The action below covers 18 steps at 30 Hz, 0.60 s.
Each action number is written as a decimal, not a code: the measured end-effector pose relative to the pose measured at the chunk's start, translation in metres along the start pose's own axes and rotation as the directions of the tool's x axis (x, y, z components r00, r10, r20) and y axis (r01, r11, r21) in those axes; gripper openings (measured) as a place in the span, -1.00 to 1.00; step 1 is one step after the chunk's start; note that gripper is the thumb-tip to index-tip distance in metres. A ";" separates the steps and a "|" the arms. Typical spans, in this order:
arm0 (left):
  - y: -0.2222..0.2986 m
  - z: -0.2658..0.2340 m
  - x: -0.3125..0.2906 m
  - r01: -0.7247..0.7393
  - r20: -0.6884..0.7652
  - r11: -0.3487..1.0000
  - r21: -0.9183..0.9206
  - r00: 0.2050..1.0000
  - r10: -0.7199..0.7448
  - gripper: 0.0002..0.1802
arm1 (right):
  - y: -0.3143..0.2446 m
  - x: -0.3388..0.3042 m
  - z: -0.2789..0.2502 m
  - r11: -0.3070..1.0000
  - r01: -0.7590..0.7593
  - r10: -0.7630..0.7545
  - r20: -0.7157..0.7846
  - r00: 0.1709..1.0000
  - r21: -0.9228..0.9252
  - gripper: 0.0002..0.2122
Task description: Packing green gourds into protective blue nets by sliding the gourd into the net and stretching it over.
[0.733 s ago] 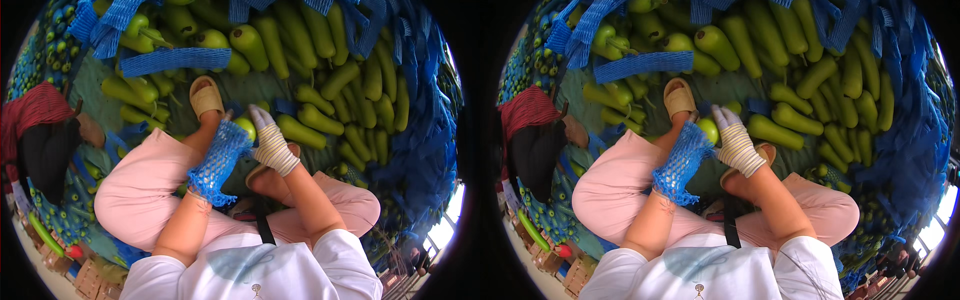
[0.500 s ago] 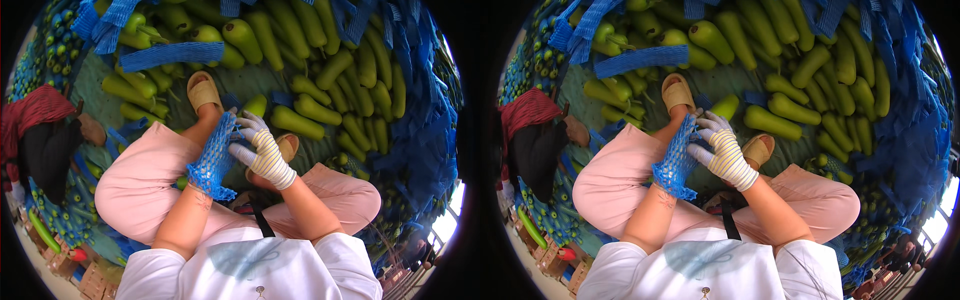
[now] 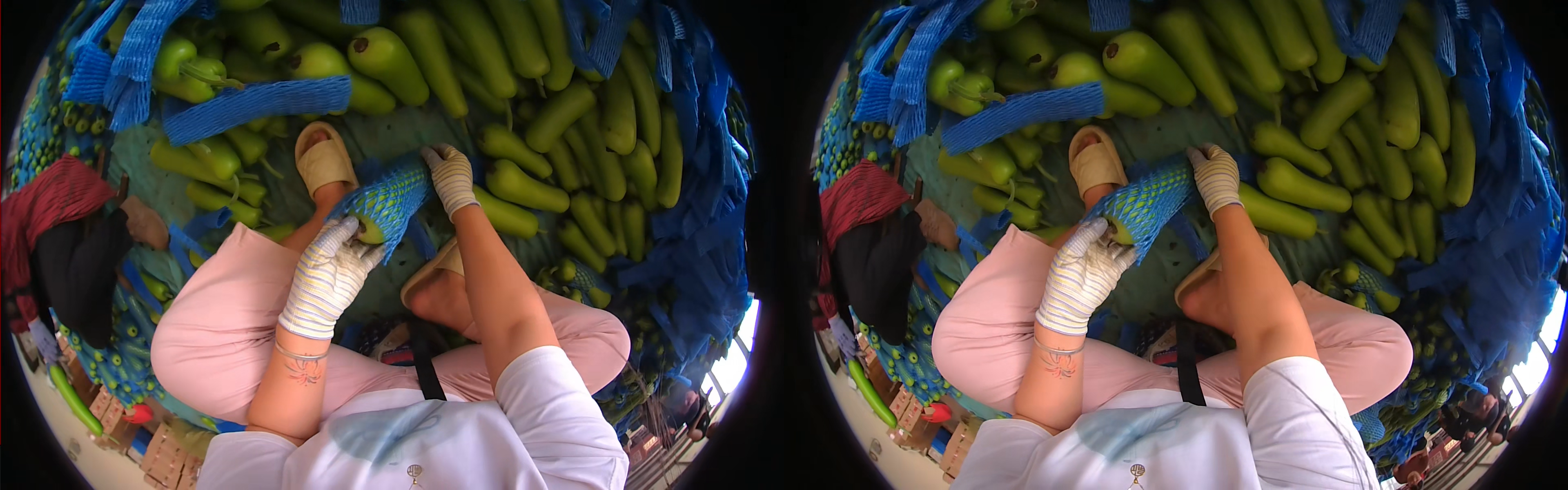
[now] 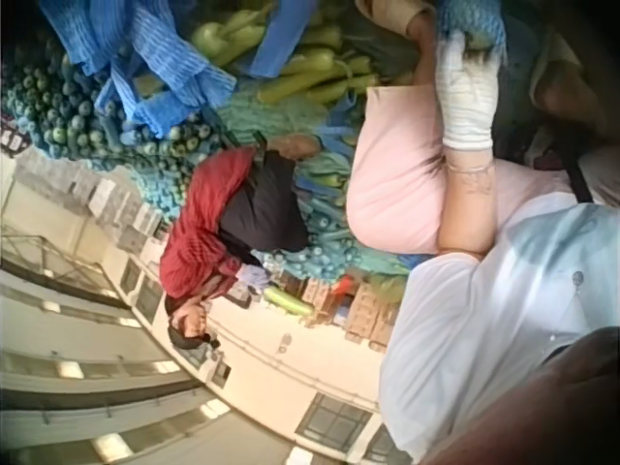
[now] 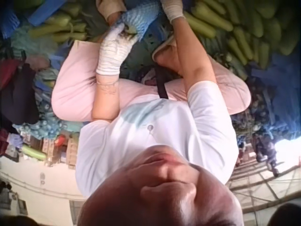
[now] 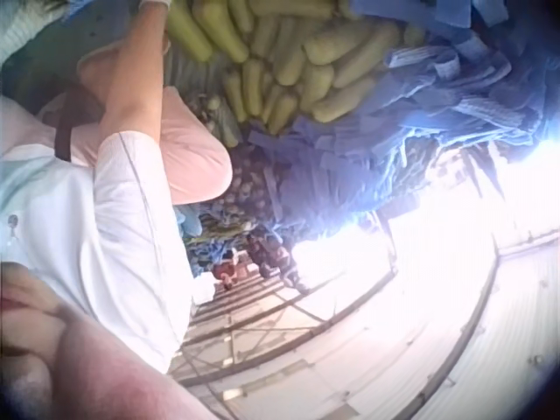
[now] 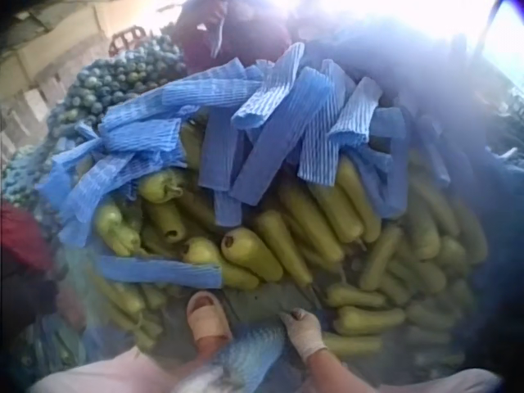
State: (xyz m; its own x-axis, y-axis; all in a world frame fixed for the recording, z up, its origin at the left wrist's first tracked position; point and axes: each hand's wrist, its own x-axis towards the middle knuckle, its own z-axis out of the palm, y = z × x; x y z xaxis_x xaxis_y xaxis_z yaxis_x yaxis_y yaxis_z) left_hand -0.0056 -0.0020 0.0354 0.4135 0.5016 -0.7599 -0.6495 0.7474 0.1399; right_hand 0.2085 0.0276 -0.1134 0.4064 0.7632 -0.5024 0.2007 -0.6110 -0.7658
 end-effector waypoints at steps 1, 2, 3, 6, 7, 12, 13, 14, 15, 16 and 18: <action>-0.001 -0.001 0.004 0.006 -0.001 1.000 0.002 1.000 -0.006 -0.69 | 0.004 0.004 0.000 0.975 -0.032 0.020 -0.057 0.998 -0.218 -0.67; 0.001 -0.006 0.005 -0.073 -0.034 0.997 -0.008 0.997 0.072 -0.68 | -0.015 -0.001 -0.001 0.945 -0.008 0.024 0.047 0.999 -0.327 -0.56; -0.001 -0.010 0.007 -0.140 -0.057 0.990 -0.019 0.989 0.139 -0.67 | -0.018 -0.009 0.004 0.945 -0.011 0.026 0.043 0.999 -0.327 -0.56; -0.014 -0.018 0.009 -0.255 -0.078 0.932 0.257 0.956 0.283 -0.66 | -0.024 -0.054 0.018 0.993 0.016 -0.047 -0.266 0.963 -0.116 -0.29; -0.021 -0.017 0.005 -0.251 -0.061 0.932 0.261 0.959 0.275 -0.66 | -0.017 -0.066 0.023 0.992 -0.125 0.128 -0.280 0.951 0.030 -0.25; -0.045 0.010 -0.023 -0.555 0.544 0.016 0.832 0.820 0.176 -0.67 | 0.015 -0.124 -0.004 -0.165 -0.724 -0.017 0.732 0.681 0.669 -0.45; -0.041 0.025 -0.031 -0.540 0.540 0.009 0.842 0.842 0.013 -0.67 | 0.022 -0.128 -0.014 -0.155 -0.776 -0.087 0.774 0.627 0.612 -0.45; -0.034 0.021 -0.038 -0.485 0.493 0.265 0.833 0.869 0.040 -0.65 | 0.007 -0.139 -0.023 -0.146 -0.746 -0.054 0.748 0.662 0.650 -0.45; -0.025 0.012 -0.044 -0.373 0.416 0.507 0.777 0.909 0.031 -0.63 | -0.005 -0.156 -0.036 -0.167 -0.740 -0.057 0.743 0.667 0.652 -0.50; -0.010 0.009 -0.046 -0.347 0.533 0.702 0.622 0.844 -0.055 -0.60 | -0.011 -0.173 -0.057 -0.075 -0.708 -0.041 0.707 0.706 0.702 -0.52; 0.011 0.014 -0.049 -0.282 0.624 0.869 0.408 0.780 -0.040 -0.55 | -0.046 -0.219 -0.113 0.129 -0.379 -0.134 0.395 0.909 0.916 -0.50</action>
State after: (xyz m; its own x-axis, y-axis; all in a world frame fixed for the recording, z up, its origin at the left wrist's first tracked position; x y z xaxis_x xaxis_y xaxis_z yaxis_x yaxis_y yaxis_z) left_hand -0.0242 -0.0127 0.0833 0.7472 0.6332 -0.2020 -0.4203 0.6856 0.5944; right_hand 0.2110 -0.1348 0.0773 -0.0096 0.8584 -0.5129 -0.9450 -0.1755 -0.2760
